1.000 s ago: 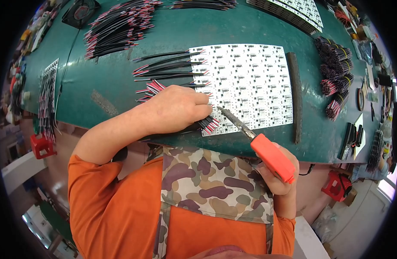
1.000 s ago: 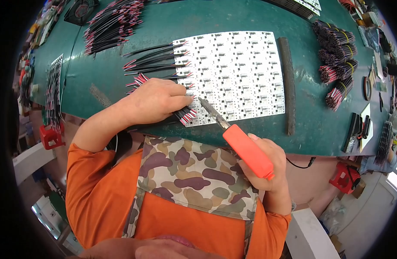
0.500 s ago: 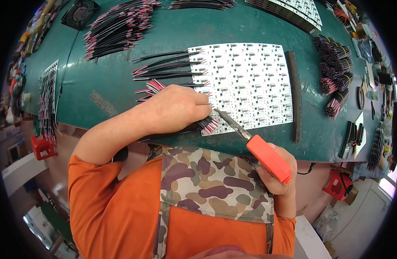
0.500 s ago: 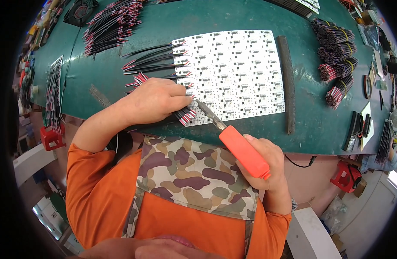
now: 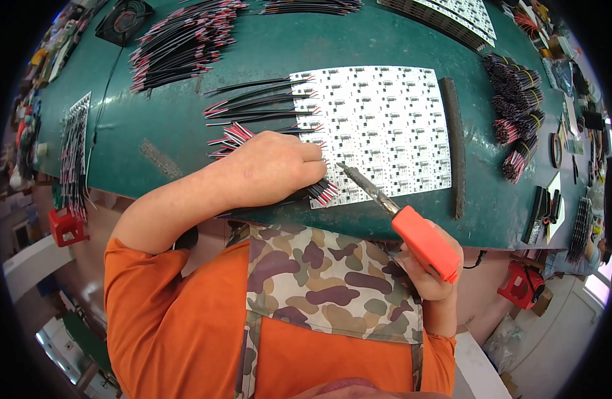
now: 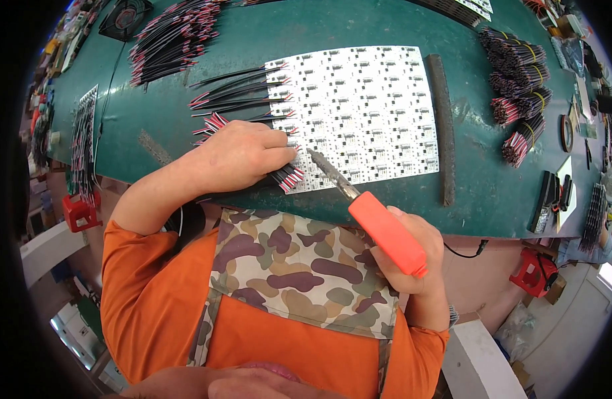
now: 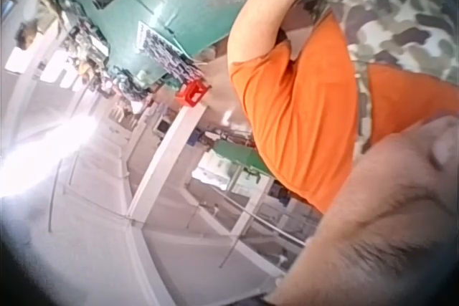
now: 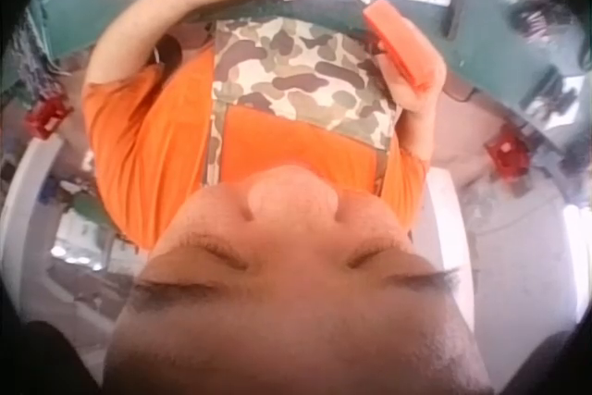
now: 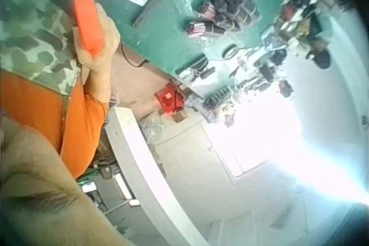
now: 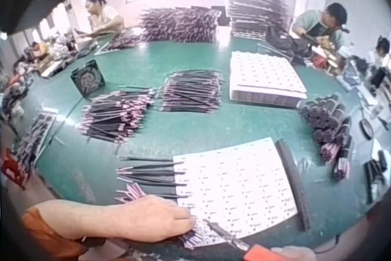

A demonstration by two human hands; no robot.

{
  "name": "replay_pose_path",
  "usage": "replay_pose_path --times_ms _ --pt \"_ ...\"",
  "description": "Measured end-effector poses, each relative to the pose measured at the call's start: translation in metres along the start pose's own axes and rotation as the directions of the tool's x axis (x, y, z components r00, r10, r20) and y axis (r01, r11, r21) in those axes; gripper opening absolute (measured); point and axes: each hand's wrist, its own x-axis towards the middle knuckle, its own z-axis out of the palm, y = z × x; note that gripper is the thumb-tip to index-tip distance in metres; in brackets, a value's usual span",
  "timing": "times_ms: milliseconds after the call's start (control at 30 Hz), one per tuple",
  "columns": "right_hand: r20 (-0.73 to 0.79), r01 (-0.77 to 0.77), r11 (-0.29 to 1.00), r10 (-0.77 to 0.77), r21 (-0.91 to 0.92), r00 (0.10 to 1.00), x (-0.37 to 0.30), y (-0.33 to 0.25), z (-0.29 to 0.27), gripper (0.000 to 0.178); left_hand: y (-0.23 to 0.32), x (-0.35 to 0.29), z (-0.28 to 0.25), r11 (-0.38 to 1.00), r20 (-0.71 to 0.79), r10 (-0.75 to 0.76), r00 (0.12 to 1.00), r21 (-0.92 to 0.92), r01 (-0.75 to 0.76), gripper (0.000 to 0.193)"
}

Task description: The person positions wire bundles onto a circuit board by hand and solders the wires to the board using a soldering gun.

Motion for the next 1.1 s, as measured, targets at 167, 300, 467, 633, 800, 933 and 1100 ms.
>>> replay_pose_path --times_ms 167,300,467,633,800,933,1100 --pt "-0.011 0.007 0.998 -0.007 0.057 1.0 -0.003 0.005 0.001 0.02 -0.002 -0.001 0.003 1.0 -0.001 -0.008 1.0 0.0 0.008 0.009" --pt "0.03 -0.013 0.996 0.01 0.085 1.0 -0.001 0.003 0.0 0.03 -0.004 -0.003 -0.001 0.999 -0.023 -0.015 1.0 -0.039 0.014 0.03" --pt "-0.015 0.024 0.995 -0.022 0.1 1.0 -0.011 0.013 0.001 0.048 -0.011 -0.003 -0.011 0.99 -0.202 -0.035 0.979 -0.138 0.007 0.037" --pt "0.032 0.042 0.998 -0.043 0.035 0.999 -0.014 0.017 -0.007 0.059 -0.009 0.0 -0.03 0.964 -0.263 -0.241 0.934 -0.179 0.198 0.043" --pt "-0.027 0.066 0.996 -0.064 0.053 0.998 -0.015 0.019 -0.006 0.06 -0.013 0.004 -0.032 0.833 -0.206 -0.427 0.88 -0.469 0.295 0.033" --pt "-0.06 0.055 0.992 -0.048 0.117 0.997 -0.011 0.016 -0.004 0.058 -0.015 0.006 -0.035 0.648 -0.07 -0.557 0.827 -0.659 0.381 0.016" --pt "-0.042 0.003 0.992 0.002 0.128 0.999 -0.013 0.015 -0.007 0.051 -0.022 0.006 -0.033 0.89 -0.332 -0.332 0.883 -0.421 0.177 0.014"
